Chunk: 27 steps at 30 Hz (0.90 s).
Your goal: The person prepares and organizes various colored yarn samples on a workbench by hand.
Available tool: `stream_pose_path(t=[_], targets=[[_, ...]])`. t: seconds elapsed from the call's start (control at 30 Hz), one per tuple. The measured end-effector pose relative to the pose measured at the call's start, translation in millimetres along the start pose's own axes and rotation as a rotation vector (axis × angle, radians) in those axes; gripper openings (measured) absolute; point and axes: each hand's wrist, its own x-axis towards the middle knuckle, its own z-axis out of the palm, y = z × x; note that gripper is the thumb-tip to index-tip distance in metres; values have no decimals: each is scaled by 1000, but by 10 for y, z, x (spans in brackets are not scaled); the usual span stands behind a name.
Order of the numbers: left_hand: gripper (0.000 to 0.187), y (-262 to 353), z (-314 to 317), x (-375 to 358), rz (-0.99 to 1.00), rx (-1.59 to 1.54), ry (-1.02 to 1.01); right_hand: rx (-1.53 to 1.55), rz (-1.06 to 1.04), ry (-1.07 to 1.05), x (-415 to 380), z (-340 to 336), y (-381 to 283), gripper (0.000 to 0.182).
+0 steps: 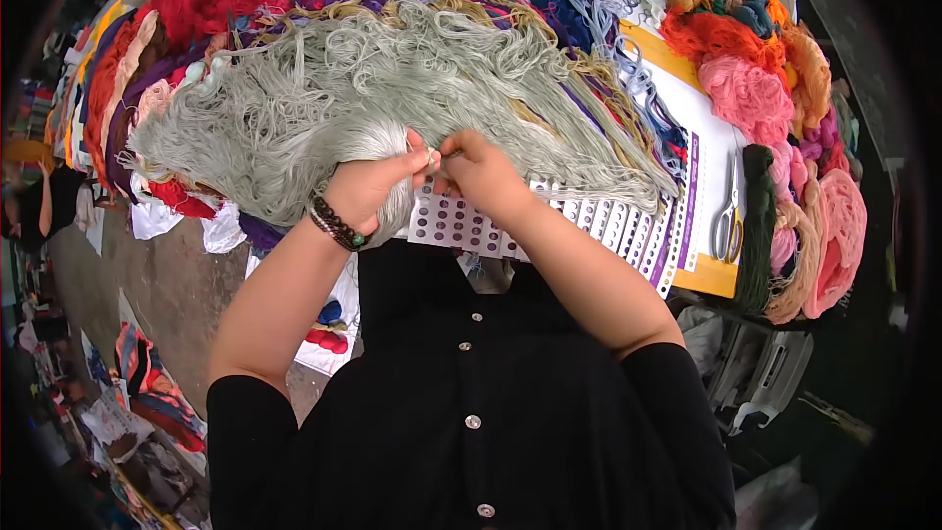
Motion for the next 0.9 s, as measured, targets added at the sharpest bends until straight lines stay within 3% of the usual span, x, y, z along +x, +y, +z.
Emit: stream_pose_path(t=[0.1,0.23,0.3,0.33,0.4,0.53,0.6,0.67,0.7,0.77,0.87,0.9], targets=[[26,-85,28,16,-19,205,100,622,143,-82,-31,-103,-64,16],[36,-173,-16,63,84,415,12,683,162,-53,-13,-70,-34,14],[35,-78,-142,69,90,544,55,351,94,-56,-10,-6,-44,15],[29,63,-153,12,156,428,171,357,94,-59,8,12,-21,15],[26,281,-387,-7,251,229,224,79,72,-60,54,42,36,17],[34,981,-848,-357,191,-113,221,-22,103,-88,30,4,-58,16],[40,1281,-1134,-526,458,-79,71,-32,100,-70,20,13,-62,18],[43,1444,-874,-573,660,-275,476,-39,82,-51,16,24,-46,18],[40,1447,-1208,-529,640,-282,354,-49,68,-32,8,30,-28,19],[35,1235,-1282,-554,374,-185,156,-40,-9,3,23,75,83,17],[32,669,-360,-646,237,-75,155,55,-120,96,-286,112,-231,12],[32,489,-128,-725,210,-43,134,98,-314,100,-416,110,-371,11]])
